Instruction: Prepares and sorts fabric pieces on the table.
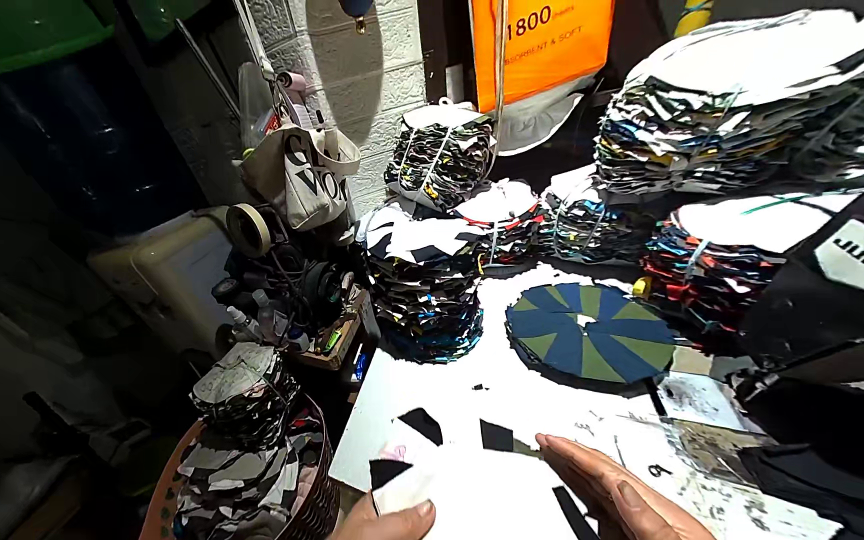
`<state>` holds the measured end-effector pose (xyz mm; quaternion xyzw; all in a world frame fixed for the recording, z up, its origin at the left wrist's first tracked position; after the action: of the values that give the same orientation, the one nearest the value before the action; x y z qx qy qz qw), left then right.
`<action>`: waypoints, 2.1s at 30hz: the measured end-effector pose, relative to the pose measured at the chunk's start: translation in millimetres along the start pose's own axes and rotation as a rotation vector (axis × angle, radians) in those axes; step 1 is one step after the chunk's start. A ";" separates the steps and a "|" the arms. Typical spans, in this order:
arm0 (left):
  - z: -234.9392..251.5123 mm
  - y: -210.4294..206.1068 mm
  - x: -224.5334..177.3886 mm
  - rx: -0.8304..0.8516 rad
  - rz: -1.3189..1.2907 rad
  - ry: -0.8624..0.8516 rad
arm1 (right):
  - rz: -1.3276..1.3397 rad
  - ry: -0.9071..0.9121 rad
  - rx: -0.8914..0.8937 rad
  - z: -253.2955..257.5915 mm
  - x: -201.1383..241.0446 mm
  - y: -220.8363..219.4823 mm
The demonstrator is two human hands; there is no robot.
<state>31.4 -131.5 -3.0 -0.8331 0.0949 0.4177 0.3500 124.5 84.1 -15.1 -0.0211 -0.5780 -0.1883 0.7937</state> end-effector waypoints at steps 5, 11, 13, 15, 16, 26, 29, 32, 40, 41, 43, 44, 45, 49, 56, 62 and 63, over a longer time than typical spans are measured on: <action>14.0 -36.0 -76.0 0.055 -0.090 -0.167 | 0.108 0.021 -0.089 -1.0 3.9 4.8; 49.7 -87.9 -186.5 0.052 -0.031 -0.456 | 0.066 0.025 -0.045 -1.1 -6.3 5.6; 65.4 -102.5 -215.7 0.053 -0.089 -0.524 | 0.030 0.031 -0.037 -1.8 -4.4 5.1; 84.4 -108.5 -236.6 0.033 -0.122 -0.565 | 0.021 0.038 -0.037 -2.5 -3.2 4.8; 95.1 -108.7 -243.0 0.012 -0.136 -0.567 | 0.021 0.036 -0.036 -2.8 -2.9 4.8; 171.7 -85.5 -244.7 -0.075 -0.179 -0.450 | 0.013 0.023 -0.023 -2.5 -2.8 4.1; 181.1 -84.1 -241.3 -0.083 -0.134 -0.427 | 0.017 0.017 -0.027 -2.5 -3.5 4.3; 186.9 -83.6 -238.8 -0.098 -0.111 -0.406 | 0.029 0.019 -0.030 -2.4 -3.5 4.8; 183.6 -84.2 -239.7 -0.144 0.010 -0.417 | 0.045 0.026 -0.031 -2.9 -4.7 5.1; 183.2 -85.3 -240.6 -0.140 0.039 -0.410 | 0.052 0.022 -0.030 -2.9 -5.0 5.3; 180.5 -87.4 -244.7 -0.135 0.100 -0.407 | 0.055 0.019 -0.033 -2.7 -5.8 5.9; 178.8 -87.5 -248.2 -0.137 0.148 -0.413 | 0.052 0.020 -0.036 -2.6 -5.1 6.1; 177.3 -87.7 -252.4 -0.136 0.217 -0.424 | 0.051 0.020 -0.037 -2.6 -4.1 6.0; 174.7 -81.4 -271.1 -0.142 0.549 -0.497 | 0.065 0.021 -0.041 -3.2 -3.3 5.5; 176.4 -49.7 -282.1 -0.235 0.727 -0.572 | 0.061 0.042 -0.019 -2.2 -4.1 4.2; 180.0 -34.7 -275.4 -0.238 0.760 -0.517 | 0.048 0.052 -0.021 -2.9 -3.0 3.8; 178.5 -35.3 -275.0 -0.235 0.754 -0.525 | 0.047 0.052 -0.021 -2.9 -2.3 3.8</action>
<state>-239.2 -24.1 151.9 -0.6408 0.2510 0.7200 0.0894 127.8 87.5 -17.5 -0.0379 -0.5545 -0.1761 0.8125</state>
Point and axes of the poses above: each hand's wrist, its own z-axis towards the middle knuckle, its own y-axis out of the back of the hand, x = y × z, the point moved 9 cm from there along z, towards the middle knuckle
